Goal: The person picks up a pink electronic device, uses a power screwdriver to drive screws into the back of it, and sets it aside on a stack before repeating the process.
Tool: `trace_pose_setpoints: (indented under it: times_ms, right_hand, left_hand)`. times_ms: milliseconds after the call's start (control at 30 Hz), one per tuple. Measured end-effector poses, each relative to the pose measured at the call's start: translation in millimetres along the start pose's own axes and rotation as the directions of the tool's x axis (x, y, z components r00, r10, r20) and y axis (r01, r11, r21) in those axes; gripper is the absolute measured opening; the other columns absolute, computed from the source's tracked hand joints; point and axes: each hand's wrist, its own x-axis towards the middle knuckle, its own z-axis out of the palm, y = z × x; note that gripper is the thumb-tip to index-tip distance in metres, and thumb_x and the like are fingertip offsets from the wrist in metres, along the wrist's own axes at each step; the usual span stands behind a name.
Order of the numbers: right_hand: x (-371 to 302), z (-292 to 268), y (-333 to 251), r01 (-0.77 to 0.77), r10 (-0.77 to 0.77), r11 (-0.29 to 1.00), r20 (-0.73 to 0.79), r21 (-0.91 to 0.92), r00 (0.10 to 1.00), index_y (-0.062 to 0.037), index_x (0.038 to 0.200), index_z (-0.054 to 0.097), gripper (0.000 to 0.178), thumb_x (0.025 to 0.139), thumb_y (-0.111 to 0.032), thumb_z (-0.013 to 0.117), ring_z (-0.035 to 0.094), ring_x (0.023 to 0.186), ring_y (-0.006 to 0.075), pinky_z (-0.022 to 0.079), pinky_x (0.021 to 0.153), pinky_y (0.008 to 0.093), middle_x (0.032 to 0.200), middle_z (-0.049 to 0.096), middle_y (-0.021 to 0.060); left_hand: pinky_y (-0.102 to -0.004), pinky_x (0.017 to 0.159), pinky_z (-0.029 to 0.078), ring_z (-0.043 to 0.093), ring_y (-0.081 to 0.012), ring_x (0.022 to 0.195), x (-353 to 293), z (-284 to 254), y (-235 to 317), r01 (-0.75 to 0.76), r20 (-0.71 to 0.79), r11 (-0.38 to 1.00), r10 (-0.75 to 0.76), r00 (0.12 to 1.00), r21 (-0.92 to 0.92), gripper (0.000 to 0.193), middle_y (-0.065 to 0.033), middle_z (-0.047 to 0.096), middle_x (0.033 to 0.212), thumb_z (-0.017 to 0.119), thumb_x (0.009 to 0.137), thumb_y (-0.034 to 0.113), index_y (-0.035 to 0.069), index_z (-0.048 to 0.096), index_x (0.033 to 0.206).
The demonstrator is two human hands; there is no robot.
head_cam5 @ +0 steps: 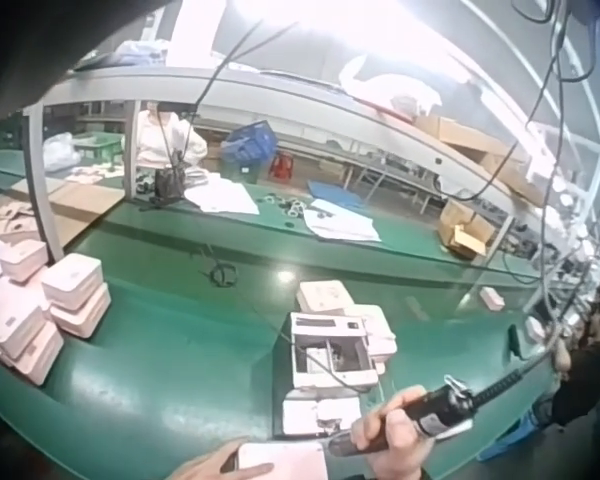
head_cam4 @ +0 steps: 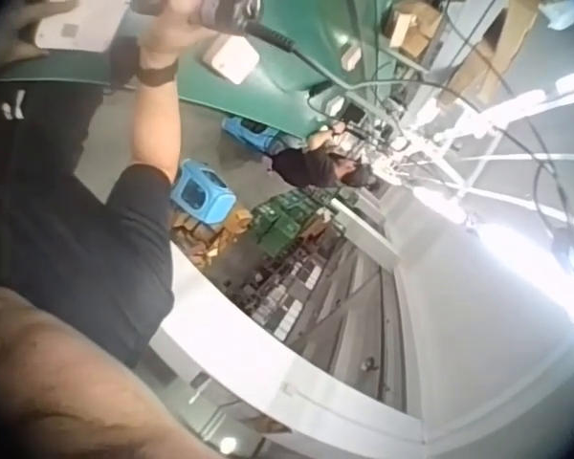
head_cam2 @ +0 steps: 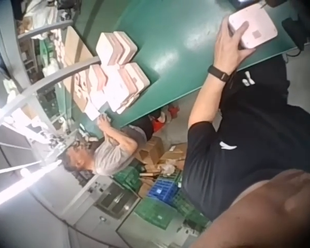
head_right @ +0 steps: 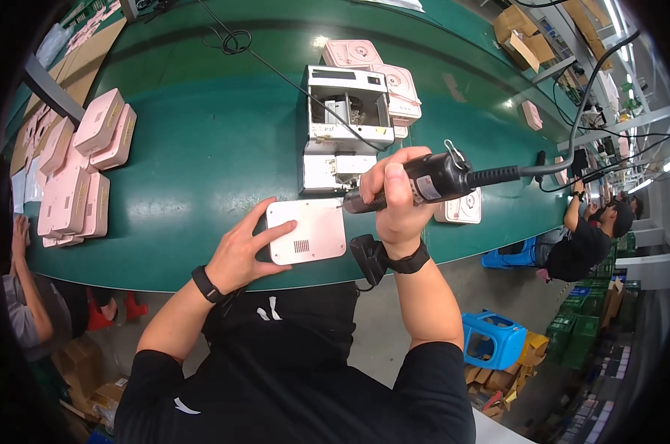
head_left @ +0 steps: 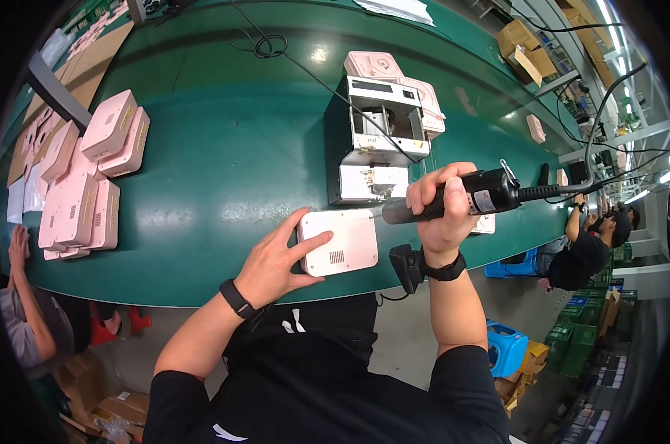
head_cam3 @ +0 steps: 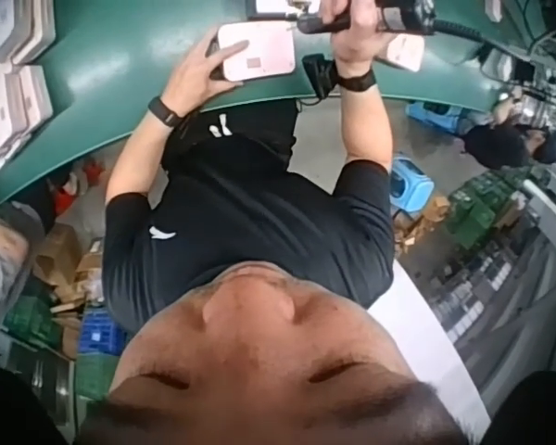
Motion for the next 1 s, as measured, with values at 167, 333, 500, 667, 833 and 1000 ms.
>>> trace_pose_setpoints:
  times_ms: [167, 333, 500, 667, 833, 1000]
  right_hand:
    - [-6, -4, 1, 0.029, -0.028, 0.999, -0.055, 0.020, 0.998, -0.0052, 0.094, 0.045, 0.016, 0.093, -0.020, 0.052, 0.045, 0.050, 0.0169, 0.044, 0.049, 0.0342, 0.064, 0.048, 0.0083]
    - [-2, 5, -12, 0.033, -0.039, 0.997, -0.081, -0.065, 0.996, -0.0042, 0.094, 0.046, 0.015, 0.093, -0.018, 0.053, 0.048, 0.052, 0.0173, 0.044, 0.049, 0.0341, 0.065, 0.050, 0.0077]
    - [23, 4, -28, 0.111, -0.113, 0.993, -0.061, -0.038, 0.992, -0.0031, 0.095, 0.047, 0.016, 0.093, -0.018, 0.053, 0.049, 0.052, 0.0177, 0.045, 0.050, 0.0344, 0.065, 0.051, 0.0078]
    - [39, 8, -23, 0.028, -0.028, 0.998, -0.008, -0.056, 1.000, -0.0032, 0.097, 0.047, 0.015, 0.093, -0.017, 0.052, 0.048, 0.051, 0.0188, 0.045, 0.051, 0.0357, 0.064, 0.050, 0.0086]
    - [21, 5, -25, 0.016, -0.017, 0.999, 0.031, 0.036, 0.999, -0.0040, 0.099, 0.047, 0.015, 0.093, -0.017, 0.052, 0.047, 0.050, 0.0191, 0.044, 0.050, 0.0366, 0.063, 0.049, 0.0088]
    - [14, 5, -16, 0.007, -0.008, 1.000, 0.041, 0.023, 0.999, -0.0047, 0.099, 0.046, 0.017, 0.092, -0.017, 0.054, 0.047, 0.050, 0.0182, 0.044, 0.050, 0.0366, 0.062, 0.049, 0.0086]
  left_hand:
    - [-0.0423, 0.092, 0.054, 0.059, -0.0375, 0.114, -1, 10, 2, 0.026, -0.020, 0.998, -0.027, 0.999, -0.055, 0.076, -0.0192, 0.042, 0.143, 0.089, 0.061, 0.019, 0.026, 0.060, 0.132]
    - [-0.0424, 0.090, 0.055, 0.060, -0.0372, 0.113, 2, 9, 4, 0.030, -0.011, 0.999, -0.030, 0.999, -0.020, 0.076, -0.0183, 0.042, 0.143, 0.088, 0.061, 0.018, 0.025, 0.060, 0.131]
    - [-0.0425, 0.091, 0.055, 0.060, -0.0367, 0.113, 14, 13, 8, -0.008, 0.039, 0.999, 0.010, 0.999, -0.046, 0.075, -0.0164, 0.042, 0.142, 0.088, 0.062, 0.018, 0.026, 0.060, 0.131]
    - [-0.0427, 0.091, 0.054, 0.060, -0.0367, 0.112, 25, 24, 13, 0.006, 0.035, 0.999, -0.004, 0.999, -0.052, 0.074, -0.0157, 0.042, 0.142, 0.087, 0.063, 0.020, 0.028, 0.060, 0.131]
    - [-0.0428, 0.090, 0.054, 0.060, -0.0368, 0.111, 27, 29, 12, 0.020, 0.042, 0.998, -0.018, 0.999, -0.055, 0.074, -0.0157, 0.042, 0.142, 0.087, 0.063, 0.020, 0.028, 0.059, 0.131]
    - [-0.0429, 0.091, 0.054, 0.060, -0.0369, 0.111, 29, 28, 14, 0.048, 0.067, 0.997, -0.044, 0.997, -0.057, 0.075, -0.0160, 0.042, 0.142, 0.087, 0.063, 0.020, 0.028, 0.059, 0.132]
